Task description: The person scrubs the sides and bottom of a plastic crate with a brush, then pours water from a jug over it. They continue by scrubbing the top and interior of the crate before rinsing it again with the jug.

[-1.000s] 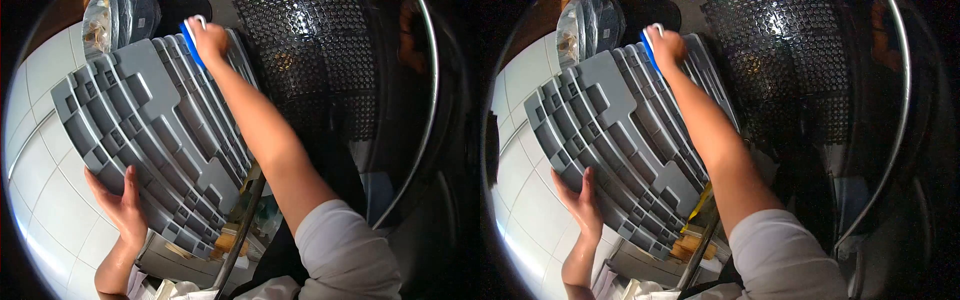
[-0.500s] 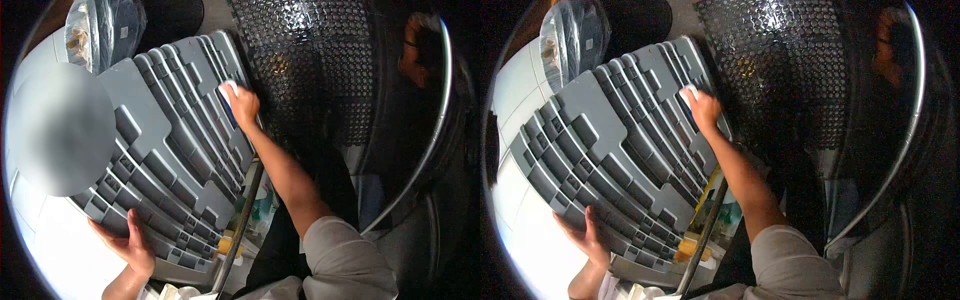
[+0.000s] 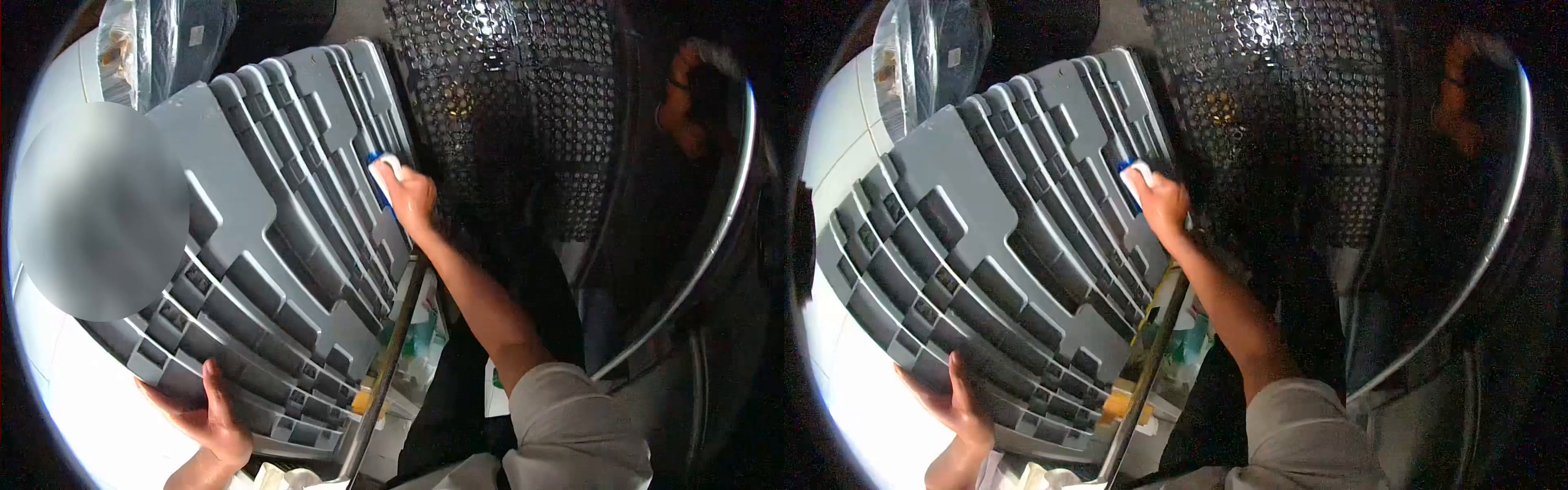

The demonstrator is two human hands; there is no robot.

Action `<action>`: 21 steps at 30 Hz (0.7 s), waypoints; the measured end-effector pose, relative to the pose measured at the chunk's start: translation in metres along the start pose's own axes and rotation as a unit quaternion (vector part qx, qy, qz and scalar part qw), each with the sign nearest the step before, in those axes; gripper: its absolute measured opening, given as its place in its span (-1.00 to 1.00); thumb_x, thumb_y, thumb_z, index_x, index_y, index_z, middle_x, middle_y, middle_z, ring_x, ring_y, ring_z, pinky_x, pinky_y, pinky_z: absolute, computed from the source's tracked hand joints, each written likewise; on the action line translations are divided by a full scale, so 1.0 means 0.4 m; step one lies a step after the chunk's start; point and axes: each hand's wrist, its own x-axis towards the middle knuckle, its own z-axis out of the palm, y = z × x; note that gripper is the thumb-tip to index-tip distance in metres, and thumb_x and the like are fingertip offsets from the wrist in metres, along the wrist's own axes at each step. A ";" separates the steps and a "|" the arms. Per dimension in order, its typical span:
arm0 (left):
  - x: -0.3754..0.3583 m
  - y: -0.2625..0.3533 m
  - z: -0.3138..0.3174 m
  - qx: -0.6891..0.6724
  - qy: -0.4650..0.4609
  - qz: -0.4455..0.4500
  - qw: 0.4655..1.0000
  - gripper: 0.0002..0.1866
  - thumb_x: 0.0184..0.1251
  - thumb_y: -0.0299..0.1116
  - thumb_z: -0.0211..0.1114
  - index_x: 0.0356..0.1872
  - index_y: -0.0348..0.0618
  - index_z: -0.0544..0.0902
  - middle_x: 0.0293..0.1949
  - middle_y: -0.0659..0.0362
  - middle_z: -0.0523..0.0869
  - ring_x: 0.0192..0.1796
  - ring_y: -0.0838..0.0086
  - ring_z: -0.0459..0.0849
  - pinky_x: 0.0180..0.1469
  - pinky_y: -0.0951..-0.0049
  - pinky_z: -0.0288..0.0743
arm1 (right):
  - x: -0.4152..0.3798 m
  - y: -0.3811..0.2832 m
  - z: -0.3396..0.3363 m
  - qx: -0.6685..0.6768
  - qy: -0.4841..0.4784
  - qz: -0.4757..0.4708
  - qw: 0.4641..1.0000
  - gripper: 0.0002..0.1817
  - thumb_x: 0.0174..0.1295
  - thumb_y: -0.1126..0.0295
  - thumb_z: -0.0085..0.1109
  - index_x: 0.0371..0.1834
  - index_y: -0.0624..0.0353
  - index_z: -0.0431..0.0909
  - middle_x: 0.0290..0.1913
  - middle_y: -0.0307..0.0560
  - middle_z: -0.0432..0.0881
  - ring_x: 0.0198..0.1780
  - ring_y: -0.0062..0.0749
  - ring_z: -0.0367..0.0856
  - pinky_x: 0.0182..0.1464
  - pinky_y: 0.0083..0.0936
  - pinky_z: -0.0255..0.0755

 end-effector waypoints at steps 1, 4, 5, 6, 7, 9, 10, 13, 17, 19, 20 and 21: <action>-0.001 -0.005 -0.007 -0.008 -0.004 0.011 1.000 -0.20 0.39 -0.60 0.31 0.56 -0.43 0.07 0.46 -0.09 0.28 0.43 0.26 0.29 0.54 0.24 0.02 | 0.031 -0.027 0.009 0.005 0.044 -0.028 0.999 -0.43 0.27 -0.17 0.27 -0.49 0.20 0.70 -0.47 0.27 0.63 -0.46 0.19 0.65 -0.39 -0.06 0.42; -0.007 -0.013 -0.012 -0.011 -0.026 0.002 1.000 -0.21 0.40 -0.62 0.28 0.56 -0.42 0.05 0.45 -0.09 0.29 0.37 0.29 0.36 0.50 0.25 0.10 | 0.134 -0.120 0.037 0.019 0.103 -0.063 0.993 -0.39 0.33 -0.19 0.16 -0.48 0.21 0.69 -0.47 0.26 0.64 -0.40 0.26 0.65 -0.36 -0.04 0.45; -0.010 -0.008 0.000 -0.029 -0.018 -0.006 0.999 -0.20 0.40 -0.62 0.28 0.57 -0.42 0.05 0.45 -0.09 0.30 0.37 0.30 0.37 0.50 0.26 0.11 | 0.125 -0.137 0.027 0.029 0.094 -0.036 0.995 -0.38 0.32 -0.22 0.15 -0.47 0.22 0.70 -0.47 0.27 0.64 -0.39 0.26 0.66 -0.34 -0.03 0.46; -0.012 -0.006 0.011 -0.051 -0.004 -0.012 0.999 -0.19 0.40 -0.62 0.29 0.57 -0.42 0.04 0.44 -0.08 0.30 0.36 0.30 0.38 0.50 0.26 0.12 | 0.116 -0.158 0.010 0.037 0.088 -0.016 0.995 -0.36 0.31 -0.24 0.14 -0.45 0.22 0.71 -0.46 0.27 0.65 -0.37 0.25 0.67 -0.32 -0.02 0.47; -0.016 -0.010 0.005 -0.057 -0.007 -0.036 0.998 -0.18 0.39 -0.62 0.30 0.57 -0.41 0.04 0.45 -0.09 0.29 0.38 0.30 0.35 0.50 0.27 0.10 | 0.080 -0.149 0.002 0.036 0.079 -0.005 0.996 -0.35 0.29 -0.25 0.16 -0.45 0.22 0.71 -0.46 0.27 0.65 -0.38 0.23 0.67 -0.31 -0.03 0.46; -0.016 -0.007 0.001 -0.015 -0.010 -0.058 0.998 -0.15 0.37 -0.62 0.32 0.57 -0.38 0.02 0.44 -0.09 0.28 0.40 0.30 0.31 0.51 0.28 0.07 | -0.008 -0.075 0.013 0.048 0.080 0.036 0.995 -0.33 0.23 -0.29 0.20 -0.42 0.22 0.73 -0.48 0.27 0.66 -0.42 0.14 0.68 -0.32 -0.08 0.45; -0.012 -0.004 -0.002 0.036 -0.012 -0.056 0.998 -0.14 0.36 -0.63 0.33 0.58 -0.36 0.02 0.43 -0.09 0.27 0.40 0.30 0.30 0.51 0.28 0.06 | -0.028 -0.064 -0.010 0.025 0.022 0.080 0.996 -0.34 0.24 -0.28 0.20 -0.42 0.21 0.74 -0.50 0.23 0.65 -0.45 0.08 0.68 -0.34 -0.10 0.43; -0.022 -0.020 0.001 0.017 0.010 -0.044 0.999 -0.13 0.35 -0.59 0.37 0.57 -0.37 0.03 0.45 -0.08 0.27 0.41 0.28 0.29 0.51 0.27 0.04 | 0.106 -0.167 0.005 0.115 0.043 0.014 0.992 -0.38 0.25 -0.27 0.20 -0.42 0.15 0.76 -0.42 0.23 0.69 -0.37 0.13 0.71 -0.33 -0.06 0.46; -0.028 -0.031 0.000 0.054 0.012 -0.028 0.998 -0.08 0.33 -0.62 0.38 0.58 -0.38 -0.03 0.51 -0.11 0.21 0.48 0.27 0.24 0.55 0.26 -0.02 | 0.363 -0.342 0.062 0.049 0.102 -0.079 0.990 -0.35 0.32 -0.28 0.14 -0.43 0.19 0.72 -0.52 0.12 0.67 -0.52 -0.12 0.61 -0.41 -0.17 0.39; -0.026 -0.025 0.007 -0.042 -0.007 -0.057 0.997 -0.04 0.33 -0.60 0.39 0.59 -0.41 -0.10 0.55 -0.16 0.12 0.54 0.24 0.17 0.58 0.22 -0.07 | 0.291 -0.334 0.010 0.108 0.077 -0.059 0.989 -0.31 0.31 -0.31 0.12 -0.45 0.20 0.70 -0.56 0.09 0.63 -0.57 -0.20 0.54 -0.43 -0.19 0.35; -0.031 -0.039 0.018 0.001 -0.019 -0.022 1.000 -0.05 0.34 -0.55 0.40 0.57 -0.45 -0.08 0.55 -0.19 0.13 0.55 0.18 0.17 0.58 0.18 -0.07 | 0.202 -0.268 0.011 0.216 0.083 -0.076 0.970 -0.28 0.33 -0.34 0.08 -0.47 0.21 0.68 -0.59 0.08 0.58 -0.57 -0.21 0.49 -0.44 -0.17 0.32; -0.037 -0.054 0.028 0.042 -0.027 0.013 0.999 -0.06 0.35 -0.50 0.41 0.55 -0.50 -0.07 0.54 -0.22 0.14 0.56 0.12 0.17 0.59 0.14 -0.08 | 0.154 -0.152 0.036 0.133 0.041 -0.025 0.990 -0.32 0.37 -0.26 0.09 -0.45 0.23 0.68 -0.59 0.09 0.57 -0.56 -0.23 0.50 -0.45 -0.21 0.30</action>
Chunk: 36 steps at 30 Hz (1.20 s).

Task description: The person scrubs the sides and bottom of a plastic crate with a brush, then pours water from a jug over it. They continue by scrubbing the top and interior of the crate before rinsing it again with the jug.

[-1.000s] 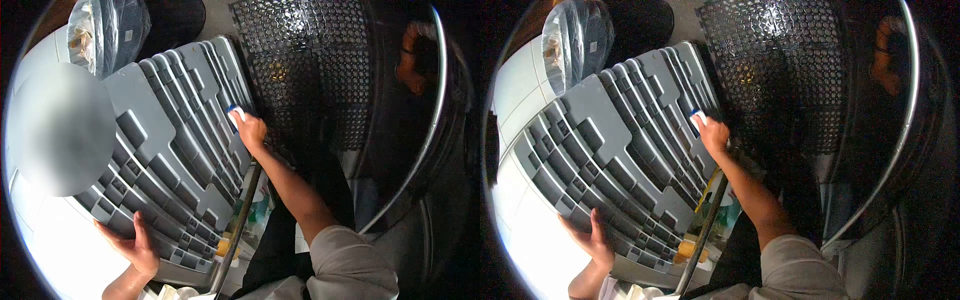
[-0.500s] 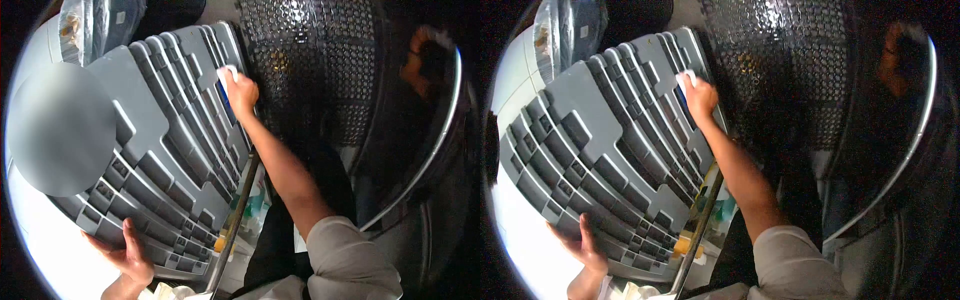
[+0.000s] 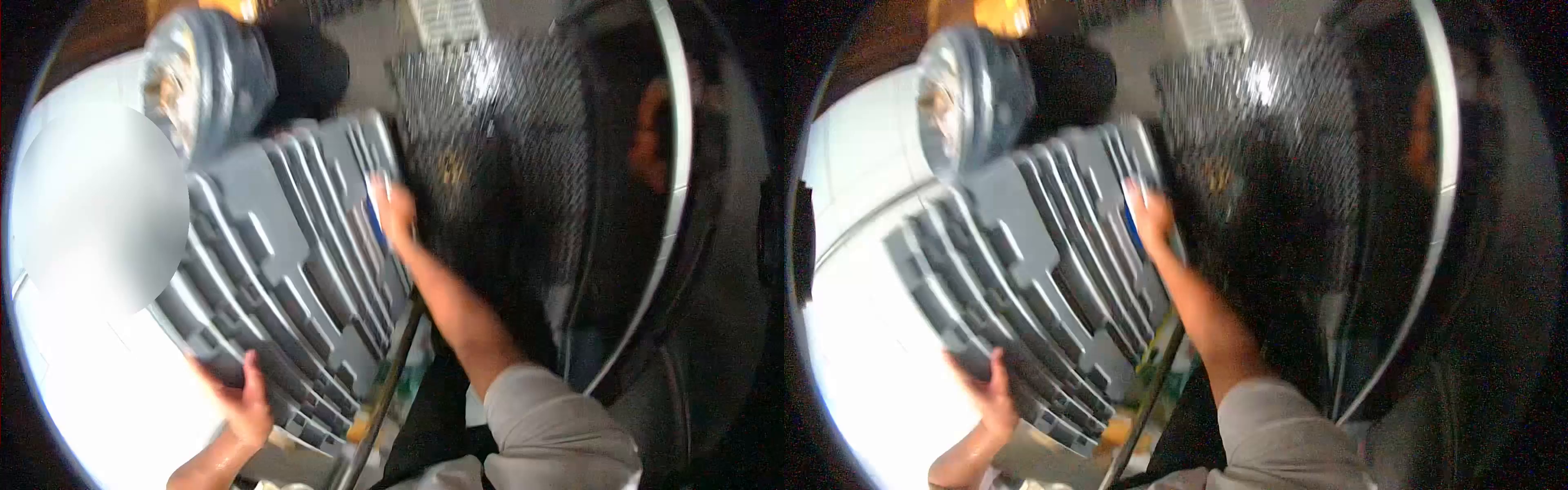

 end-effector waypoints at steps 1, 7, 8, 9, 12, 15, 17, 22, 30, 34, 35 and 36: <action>0.017 0.020 0.014 -0.031 0.012 -0.014 0.999 -0.06 0.35 -0.47 0.41 0.54 -0.52 -0.06 0.53 -0.26 0.16 0.57 0.07 0.17 0.59 0.12 -0.08 | -0.057 0.048 -0.060 0.013 -0.050 -0.030 0.998 -0.37 0.38 -0.21 0.11 -0.41 0.22 0.72 -0.56 0.06 0.60 -0.53 -0.22 0.53 -0.42 -0.20 0.35; 0.101 0.114 -0.005 -0.164 -0.003 -0.010 0.986 -0.12 0.11 -0.51 0.39 0.44 -0.51 0.13 0.03 -0.47 0.58 0.04 -0.38 0.59 0.11 -0.02 0.49 | -0.136 -0.126 -0.316 -0.216 -0.054 0.045 0.974 -0.19 0.24 -0.45 -0.03 -0.44 0.16 0.77 -0.35 0.19 0.74 -0.25 0.09 0.74 -0.17 -0.04 0.49; 0.099 0.118 -0.008 -0.172 0.004 0.000 0.985 -0.14 0.09 -0.52 0.39 0.43 -0.51 0.16 -0.03 -0.46 0.60 -0.02 -0.39 0.61 0.05 -0.04 0.51 | -0.137 -0.218 -0.365 -0.210 -0.050 0.010 0.976 -0.19 0.24 -0.46 -0.04 -0.40 0.16 0.78 -0.31 0.21 0.75 -0.20 0.14 0.74 -0.13 -0.02 0.50; 0.101 0.126 -0.014 -0.175 0.005 0.005 0.985 -0.14 0.09 -0.52 0.39 0.43 -0.51 0.16 -0.03 -0.46 0.61 -0.02 -0.38 0.62 0.05 -0.04 0.52 | -0.141 -0.287 -0.398 -0.202 -0.052 -0.018 0.978 -0.19 0.24 -0.46 -0.05 -0.35 0.16 0.79 -0.27 0.23 0.75 -0.14 0.20 0.73 -0.08 0.00 0.51; 0.099 0.091 0.022 -0.157 0.018 0.034 0.987 -0.16 0.10 -0.52 0.37 0.42 -0.49 0.17 -0.14 -0.42 0.65 -0.08 -0.33 0.65 0.00 -0.04 0.53 | -0.130 -0.436 -0.511 -0.281 -0.048 -0.073 0.956 -0.15 0.28 -0.47 -0.15 -0.29 0.15 0.79 -0.23 0.25 0.74 -0.10 0.22 0.73 -0.04 0.03 0.53; 0.099 0.130 -0.046 -0.170 -0.024 0.001 0.985 -0.18 0.12 -0.52 0.33 0.43 -0.49 0.17 -0.18 -0.39 0.67 -0.14 -0.29 0.66 -0.03 -0.03 0.54 | -0.155 -0.476 -0.615 -0.283 0.015 -0.062 0.957 -0.17 0.25 -0.47 -0.06 -0.30 0.18 0.78 -0.23 0.24 0.75 -0.12 0.22 0.73 -0.05 0.03 0.53; 0.098 0.128 -0.052 -0.192 -0.019 0.007 0.981 -0.19 0.14 -0.51 0.30 0.43 -0.50 0.16 -0.14 -0.40 0.66 -0.12 -0.28 0.66 -0.01 -0.03 0.55 | -0.224 -0.480 -0.651 -0.270 0.028 -0.038 0.962 -0.18 0.28 -0.43 -0.07 -0.24 0.21 0.78 -0.19 0.26 0.75 -0.08 0.19 0.73 -0.02 -0.03 0.53; 0.098 0.096 -0.013 -0.195 -0.012 0.041 0.980 -0.17 0.14 -0.52 0.27 0.47 -0.48 0.13 0.11 -0.40 0.59 0.02 -0.25 0.64 0.08 -0.01 0.54 | -0.494 -0.592 -0.698 -0.132 -0.044 -0.080 0.987 -0.38 0.41 -0.17 0.01 -0.24 0.25 0.73 -0.35 0.08 0.73 -0.27 -0.15 0.71 -0.17 -0.27 0.51; 0.088 0.095 -0.022 -0.182 0.021 0.056 0.982 -0.22 0.17 -0.51 0.23 0.46 -0.37 0.16 0.06 -0.34 0.65 -0.03 -0.25 0.69 0.09 -0.04 0.53 | -1.198 -0.958 -1.147 -0.162 0.021 -0.265 0.950 -0.64 0.45 0.06 0.13 -0.18 0.15 0.66 -0.39 -0.01 0.69 -0.40 -0.26 0.62 -0.29 -0.33 0.47; 0.080 0.116 -0.072 -0.164 -0.020 0.075 0.983 -0.26 0.23 -0.49 0.23 0.47 -0.36 0.20 0.14 -0.33 0.61 0.13 -0.24 0.62 0.21 -0.02 0.47 | -1.435 -0.877 -1.429 -0.297 0.298 -0.275 0.864 -0.63 0.40 0.09 0.16 -0.42 0.16 0.54 -0.38 0.17 0.65 -0.34 0.22 0.62 -0.29 0.04 0.44; 0.101 0.077 -0.015 -0.153 0.025 0.142 0.978 -0.26 0.25 -0.46 0.25 0.47 -0.37 0.21 0.19 -0.34 0.58 0.21 -0.23 0.59 0.26 -0.01 0.44 | -1.491 -0.830 -1.498 -0.344 0.330 -0.246 0.844 -0.66 0.37 0.08 0.19 -0.36 0.14 0.60 -0.32 0.16 0.68 -0.28 0.19 0.66 -0.25 0.04 0.49; 0.110 0.078 -0.023 -0.142 0.034 0.169 0.975 -0.25 0.25 -0.45 0.28 0.47 -0.37 0.21 0.23 -0.33 0.53 0.26 -0.22 0.53 0.31 0.00 0.40 | -1.542 -0.796 -1.554 -0.351 0.380 -0.187 0.835 -0.66 0.35 0.08 0.21 -0.29 0.16 0.65 -0.29 0.13 0.71 -0.25 0.18 0.68 -0.21 0.01 0.53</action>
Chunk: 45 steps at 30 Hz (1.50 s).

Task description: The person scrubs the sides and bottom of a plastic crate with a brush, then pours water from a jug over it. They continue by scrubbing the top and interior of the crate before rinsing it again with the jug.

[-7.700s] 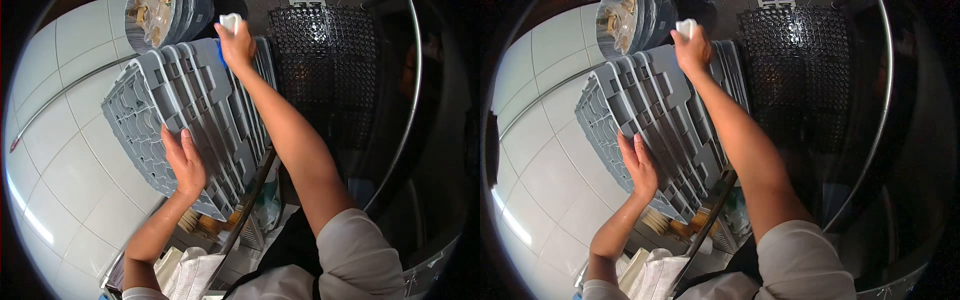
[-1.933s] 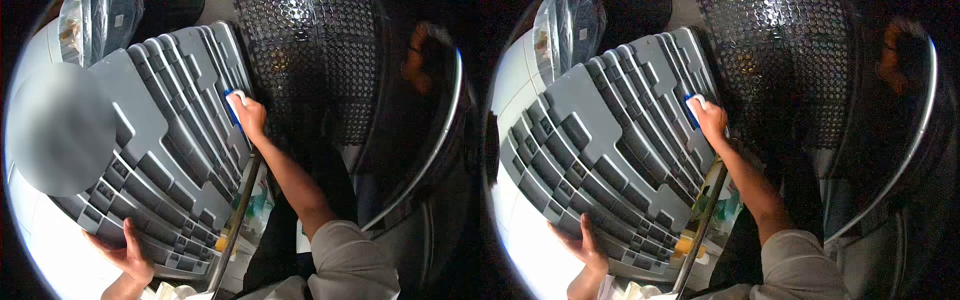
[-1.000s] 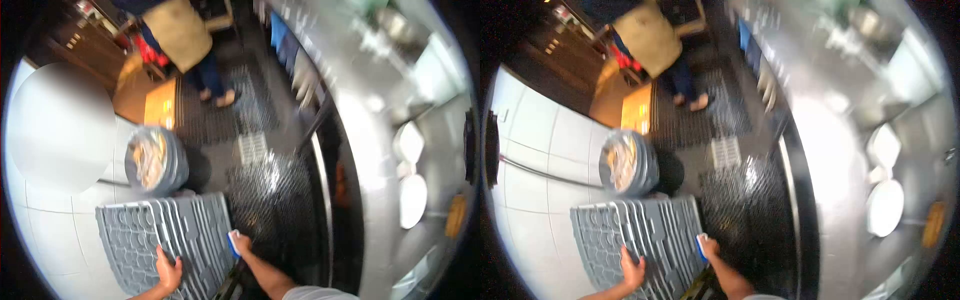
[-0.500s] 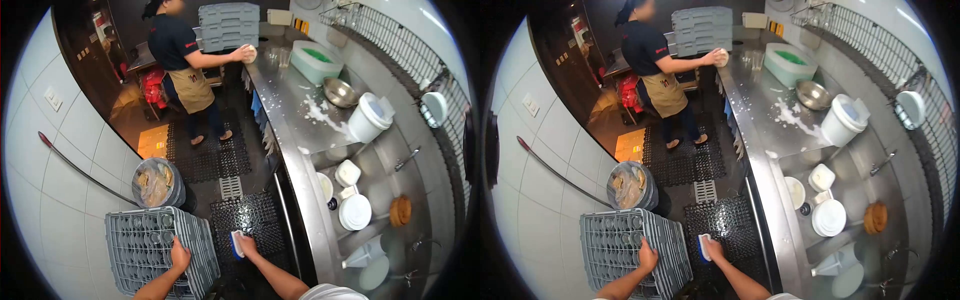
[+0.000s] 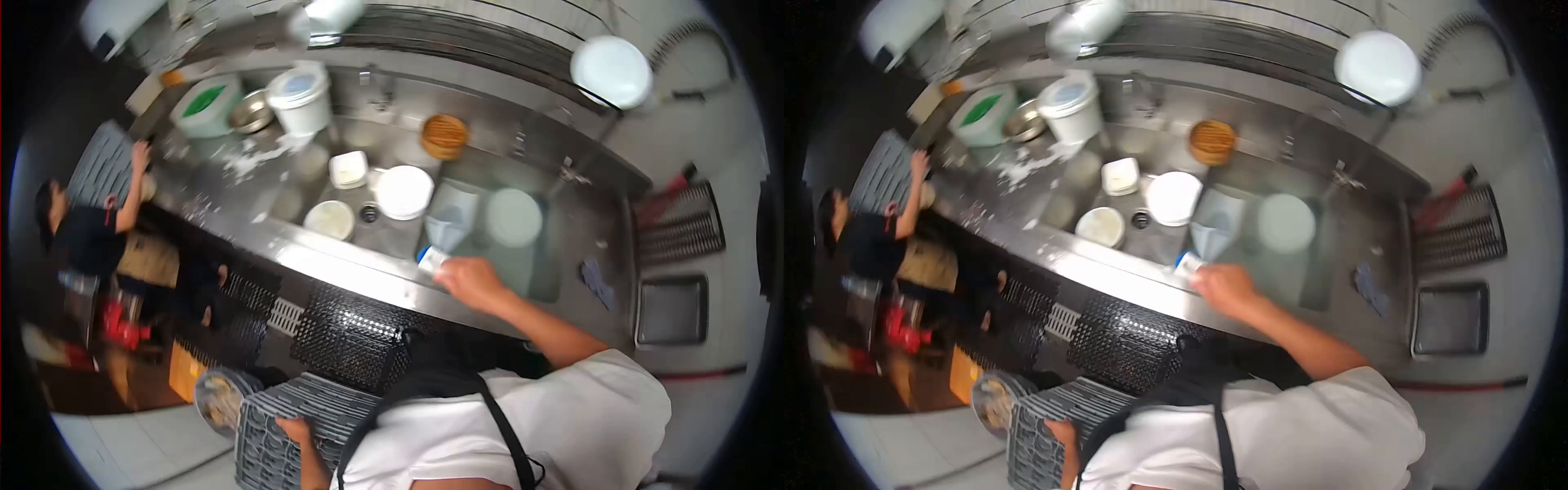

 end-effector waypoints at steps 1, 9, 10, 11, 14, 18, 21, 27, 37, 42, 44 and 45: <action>0.004 0.014 -0.014 0.016 -0.014 0.007 1.000 -0.24 0.25 -0.43 0.30 0.47 -0.38 0.21 0.28 -0.33 0.48 0.31 -0.20 0.48 0.35 0.01 0.36 | -0.034 0.081 -0.012 -0.038 0.030 0.050 0.998 -0.65 0.34 0.08 0.22 -0.24 0.19 0.68 -0.28 0.13 0.72 -0.23 0.16 0.69 -0.18 -0.02 0.54; -0.079 0.211 -0.211 -0.008 0.081 -0.045 0.996 -0.23 0.16 -0.48 0.39 0.43 -0.35 0.30 0.49 -0.24 0.26 0.52 -0.13 0.23 0.54 0.09 0.14 | -0.343 0.668 0.006 -0.245 0.045 0.398 0.883 -0.53 0.28 -0.09 0.26 -0.23 0.16 0.70 -0.23 0.16 0.74 -0.21 0.13 0.73 -0.16 -0.02 0.58; -0.073 0.218 -0.215 -0.010 0.085 -0.049 0.995 -0.25 0.15 -0.49 0.39 0.41 -0.35 0.33 0.49 -0.24 0.26 0.51 -0.13 0.24 0.53 0.09 0.15 | -0.400 0.726 -0.002 -0.295 0.047 0.402 0.865 -0.57 0.26 -0.06 0.30 -0.27 0.14 0.70 -0.28 0.12 0.73 -0.23 0.06 0.74 -0.20 -0.08 0.60; -0.060 0.209 -0.211 -0.012 0.083 -0.045 0.995 -0.27 0.14 -0.50 0.39 0.39 -0.34 0.36 0.49 -0.24 0.27 0.51 -0.13 0.25 0.52 0.09 0.17 | -0.451 0.719 -0.032 -0.340 0.037 0.403 0.849 -0.67 0.27 0.06 0.31 -0.29 0.13 0.69 -0.30 0.11 0.73 -0.23 0.05 0.74 -0.21 -0.11 0.60; -0.024 0.240 -0.202 -0.021 0.076 -0.030 0.996 -0.34 0.12 -0.52 0.39 0.32 -0.32 0.44 0.48 -0.23 0.28 0.49 -0.12 0.28 0.50 0.09 0.22 | -0.584 0.885 0.000 -0.353 0.037 0.434 0.828 -0.86 0.25 0.32 0.25 -0.32 0.15 0.67 -0.35 0.09 0.72 -0.23 0.02 0.75 -0.20 -0.11 0.60; 0.064 0.264 -0.193 -0.037 0.042 -0.017 0.998 -0.39 0.09 -0.52 0.41 0.25 -0.30 0.52 0.46 -0.19 0.32 0.46 -0.11 0.34 0.46 0.12 0.30 | -0.573 0.768 -0.024 -0.322 0.062 0.512 0.794 -0.83 0.27 0.29 0.25 -0.27 0.16 0.68 -0.32 0.11 0.73 -0.23 0.03 0.74 -0.19 -0.12 0.60; 0.154 0.288 -0.200 -0.057 0.040 0.028 0.997 -0.42 0.10 -0.51 0.40 0.23 -0.29 0.54 0.46 -0.18 0.32 0.43 -0.10 0.39 0.41 0.13 0.37 | -0.521 0.665 -0.026 -0.305 0.086 0.534 0.784 -0.80 0.28 0.27 0.24 -0.23 0.17 0.68 -0.29 0.13 0.73 -0.22 0.03 0.74 -0.18 -0.12 0.59; 0.383 0.289 -0.211 -0.102 0.026 0.007 0.994 -0.43 0.14 -0.49 0.39 0.24 -0.25 0.54 0.48 -0.15 0.29 0.41 -0.09 0.43 0.39 0.12 0.40 | -0.350 0.441 0.004 -0.277 0.129 0.539 0.785 -0.74 0.31 0.22 0.24 -0.16 0.19 0.69 -0.25 0.17 0.74 -0.21 0.05 0.74 -0.17 -0.13 0.59; 0.672 0.150 -0.285 -0.150 0.014 -0.008 0.989 -0.47 0.16 -0.43 0.39 0.22 -0.18 0.56 0.46 -0.09 0.33 0.34 -0.09 0.49 0.30 0.07 0.48 | 0.122 0.133 0.110 -0.226 0.118 0.402 0.880 -0.64 0.36 0.14 0.22 -0.03 0.23 0.71 -0.18 0.22 0.76 -0.20 0.07 0.74 -0.15 -0.14 0.59; 0.725 0.036 -0.279 -0.129 -0.026 -0.031 0.991 -0.50 0.21 -0.27 0.43 0.19 -0.12 0.60 0.43 -0.14 0.36 0.28 -0.12 0.56 0.30 0.04 0.49 | 0.455 -0.068 0.172 -0.253 0.098 0.239 0.932 -0.54 0.39 0.06 0.20 -0.12 0.36 0.69 -0.21 0.26 0.76 -0.23 0.07 0.73 -0.18 -0.12 0.57; 0.720 0.017 -0.291 -0.149 -0.029 -0.068 0.986 -0.49 0.20 -0.26 0.43 0.19 -0.12 0.60 0.43 -0.15 0.37 0.28 -0.12 0.56 0.29 0.04 0.49 | 0.579 -0.215 0.160 -0.215 0.076 0.209 0.951 -0.52 0.32 0.03 0.31 -0.13 0.34 0.67 -0.22 0.19 0.76 -0.26 0.01 0.73 -0.22 -0.15 0.57; 0.721 0.013 -0.300 -0.160 -0.030 -0.084 0.983 -0.49 0.20 -0.25 0.43 0.19 -0.12 0.60 0.43 -0.15 0.37 0.28 -0.12 0.56 0.29 0.04 0.49 | 0.623 -0.253 0.165 -0.195 0.066 0.196 0.959 -0.51 0.29 0.02 0.36 -0.13 0.34 0.67 -0.22 0.15 0.76 -0.27 -0.01 0.73 -0.24 -0.17 0.57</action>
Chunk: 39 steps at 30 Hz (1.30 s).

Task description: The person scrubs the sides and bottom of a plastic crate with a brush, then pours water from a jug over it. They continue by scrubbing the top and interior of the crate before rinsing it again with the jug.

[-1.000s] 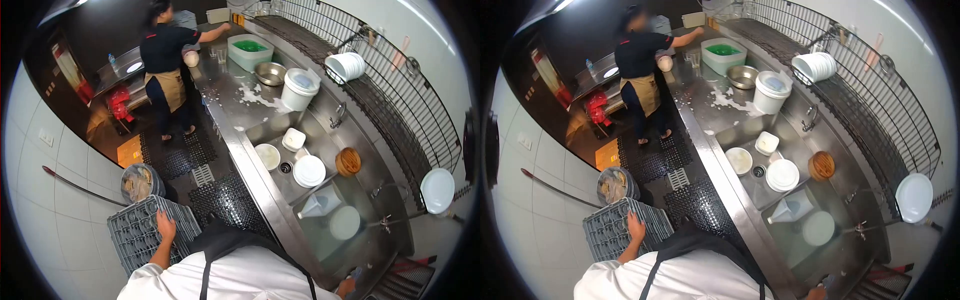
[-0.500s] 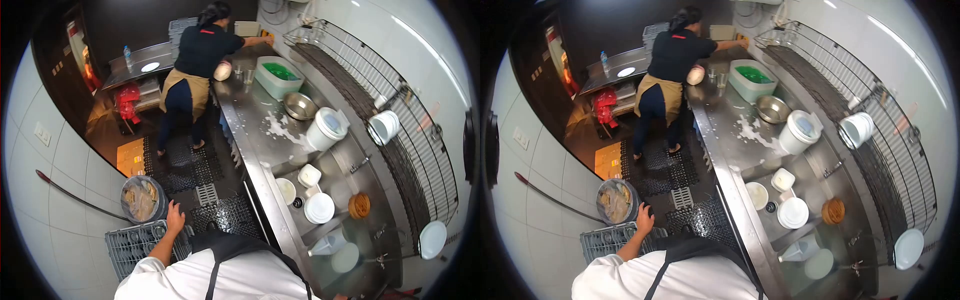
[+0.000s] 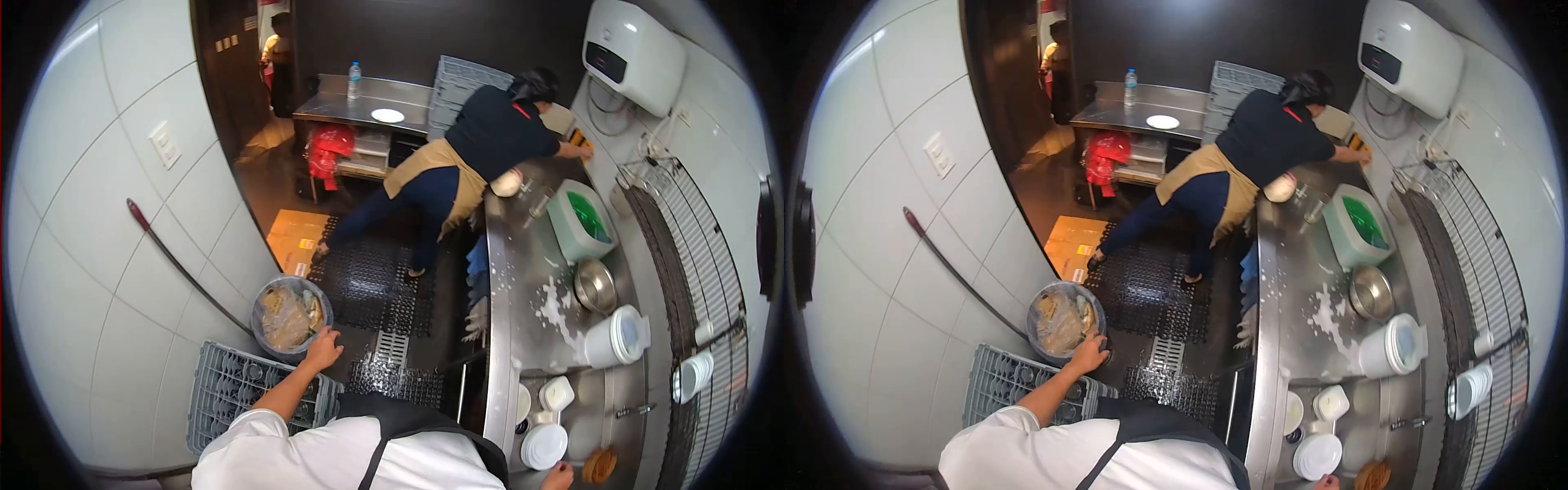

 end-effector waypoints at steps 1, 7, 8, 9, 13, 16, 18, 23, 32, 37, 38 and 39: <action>-0.003 -0.003 -0.008 -0.004 0.016 -0.012 1.000 -0.50 0.20 -0.25 0.43 0.18 -0.13 0.61 0.42 -0.15 0.38 0.28 -0.12 0.56 0.29 0.05 0.49 | 0.053 -0.027 0.041 0.045 0.028 -0.048 0.997 -0.61 0.27 0.13 0.34 -0.19 0.31 0.67 -0.25 0.14 0.75 -0.27 0.00 0.73 -0.23 -0.16 0.56; -0.138 -0.014 -0.033 -0.056 0.123 -0.080 0.988 -0.53 0.16 -0.30 0.43 0.12 -0.20 0.64 0.34 -0.19 0.46 0.30 -0.12 0.52 0.32 0.03 0.44 | 0.233 -0.418 0.101 0.239 0.031 -0.232 0.943 -0.75 0.22 0.29 0.35 -0.18 0.27 0.71 -0.30 0.08 0.77 -0.26 -0.04 0.75 -0.16 -0.24 0.57; -0.165 -0.024 -0.026 -0.041 0.143 -0.080 0.986 -0.53 0.15 -0.32 0.43 0.11 -0.22 0.64 0.33 -0.22 0.46 0.31 -0.13 0.51 0.34 0.04 0.42 | 0.212 -0.531 0.060 0.294 -0.025 -0.246 0.923 -0.76 0.21 0.32 0.36 -0.15 0.24 0.71 -0.30 0.07 0.77 -0.26 -0.11 0.74 -0.16 -0.26 0.56; -0.194 -0.035 -0.018 -0.026 0.160 -0.080 0.984 -0.53 0.14 -0.33 0.44 0.11 -0.24 0.64 0.33 -0.24 0.46 0.32 -0.15 0.49 0.35 0.04 0.41 | 0.244 -0.610 0.110 0.325 -0.055 -0.320 0.888 -0.74 0.21 0.32 0.36 -0.10 0.22 0.72 -0.27 0.08 0.76 -0.25 -0.16 0.73 -0.13 -0.28 0.56; -0.290 -0.089 0.027 0.016 0.176 -0.103 0.979 -0.51 0.12 -0.38 0.45 0.10 -0.31 0.63 0.32 -0.31 0.45 0.36 -0.18 0.44 0.40 0.04 0.34 | 0.022 -1.018 -0.153 0.291 -0.221 -0.471 0.803 -0.55 0.26 0.20 0.37 0.18 0.13 0.62 -0.31 0.05 0.74 -0.26 -0.12 0.73 -0.14 -0.24 0.55; -0.348 -0.086 0.038 0.046 0.172 -0.112 0.978 -0.51 0.11 -0.39 0.45 0.10 -0.33 0.63 0.33 -0.30 0.45 0.37 -0.15 0.42 0.42 0.03 0.31 | -0.117 -1.225 -0.246 0.294 -0.301 -0.615 0.667 -0.39 0.27 0.16 0.35 0.36 0.08 0.46 -0.30 0.07 0.76 -0.17 0.01 0.75 -0.07 -0.22 0.55; -0.366 -0.083 0.047 0.041 0.174 -0.119 0.977 -0.51 0.11 -0.39 0.44 0.11 -0.32 0.63 0.33 -0.28 0.45 0.38 -0.15 0.41 0.42 0.01 0.30 | -0.214 -1.320 -0.358 0.247 -0.316 -0.685 0.609 -0.32 0.28 0.16 0.31 0.42 0.20 0.37 -0.27 0.10 0.77 -0.15 0.03 0.75 -0.05 -0.18 0.54; -0.409 -0.124 0.095 0.042 0.174 -0.132 0.975 -0.53 0.11 -0.36 0.45 0.08 -0.28 0.64 0.30 -0.25 0.48 0.34 -0.14 0.46 0.39 0.02 0.35 | -0.388 -1.468 -0.535 0.217 -0.243 -0.780 0.534 -0.28 0.29 0.14 0.28 0.44 0.28 0.34 -0.30 0.17 0.76 -0.12 0.09 0.74 0.00 -0.11 0.55; -0.439 -0.144 0.104 0.022 0.122 -0.091 0.988 -0.53 0.18 -0.29 0.44 0.08 -0.30 0.62 0.14 -0.18 0.60 0.18 -0.12 0.57 0.26 0.03 0.46 | -0.377 -1.604 -0.549 0.487 -0.693 -0.485 0.220 -0.19 0.54 -0.31 -0.37 -0.27 0.26 0.64 -0.51 -0.18 0.59 -0.52 -0.47 0.56 -0.40 -0.56 0.48; -0.477 -0.170 0.124 0.060 0.084 -0.038 0.994 -0.48 0.19 -0.21 0.45 0.12 -0.30 0.65 0.30 -0.32 0.48 0.33 -0.18 0.47 0.38 0.00 0.36 | -0.217 -1.627 -0.285 0.720 -0.686 -0.095 -0.041 -0.19 0.49 -0.36 -0.41 -0.57 0.13 0.46 -0.59 -0.24 0.22 -0.53 -0.41 0.23 -0.45 -0.41 0.22; -0.471 -0.170 0.129 0.067 0.076 -0.023 0.995 -0.48 0.19 -0.21 0.45 0.13 -0.30 0.65 0.31 -0.31 0.47 0.34 -0.18 0.46 0.39 -0.01 0.35 | -0.228 -1.611 -0.248 0.670 -0.732 -0.118 -0.034 -0.16 0.49 -0.37 -0.42 -0.58 0.15 0.47 -0.59 -0.20 0.30 -0.53 -0.37 0.30 -0.45 -0.39 0.26; -0.490 -0.156 0.121 0.074 0.068 -0.012 0.995 -0.47 0.19 -0.21 0.45 0.14 -0.30 0.64 0.31 -0.31 0.47 0.35 -0.19 0.45 0.39 -0.01 0.34 | -0.271 -1.572 -0.243 0.659 -0.717 -0.176 0.148 -0.14 0.47 -0.39 -0.39 -0.60 0.18 0.48 -0.58 -0.10 0.46 -0.54 -0.30 0.43 -0.46 -0.39 0.34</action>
